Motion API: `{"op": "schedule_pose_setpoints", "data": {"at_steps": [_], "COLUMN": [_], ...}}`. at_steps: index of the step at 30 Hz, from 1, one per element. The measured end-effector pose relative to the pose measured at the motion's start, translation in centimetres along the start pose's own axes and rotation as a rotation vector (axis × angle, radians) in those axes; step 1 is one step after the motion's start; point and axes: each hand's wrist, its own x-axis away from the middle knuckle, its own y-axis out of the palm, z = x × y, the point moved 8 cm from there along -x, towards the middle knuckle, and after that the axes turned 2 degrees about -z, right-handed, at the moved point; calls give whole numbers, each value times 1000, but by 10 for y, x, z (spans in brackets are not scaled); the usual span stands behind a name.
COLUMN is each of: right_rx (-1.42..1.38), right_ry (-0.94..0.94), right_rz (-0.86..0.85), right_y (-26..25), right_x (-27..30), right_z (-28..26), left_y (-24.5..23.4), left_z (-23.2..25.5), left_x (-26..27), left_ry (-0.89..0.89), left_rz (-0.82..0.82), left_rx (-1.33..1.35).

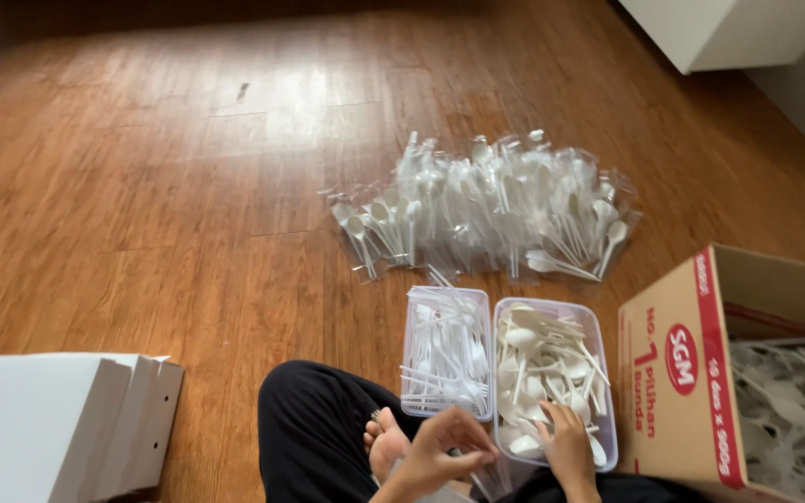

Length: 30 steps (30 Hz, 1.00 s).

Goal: Packaging plastic spoons into small plastic bags while sitting on the floor

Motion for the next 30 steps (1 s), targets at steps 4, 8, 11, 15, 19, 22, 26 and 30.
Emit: {"op": "schedule_pose_setpoints", "data": {"at_steps": [4, 8, 11, 15, 19, 22, 26, 30], "right_rx": [-91, -213, -248, -358, -440, -613, -759, -780], "right_ry": [-90, 263, 226, 136, 120, 123, 139, 72], "right_rz": [173, 29, 143, 205, 449, 511, 503, 566], "right_y": [3, -7, -20, -29, -48, -49, -54, -66], "right_x": [-4, 2, 5, 6, 17, 19, 16, 24], "right_z": [22, 23, 7, -2, -2, -4, 1, 6], "left_y": [-49, -74, -81, -72, -57, -45, -32, -39], "left_z": [-28, -28, -37, -18, 9, 33, 71, 19], "left_x": [-15, -16, -25, -40, -60, -74, -75, -62], "left_ry": [86, 15, 29, 70, 124, 200, 298, 209], "left_rz": [377, 656, 731, 704, 633, 567, 525, 468], "left_rx": [85, -26, 79, 98, 36, -26, -256, -218]}}
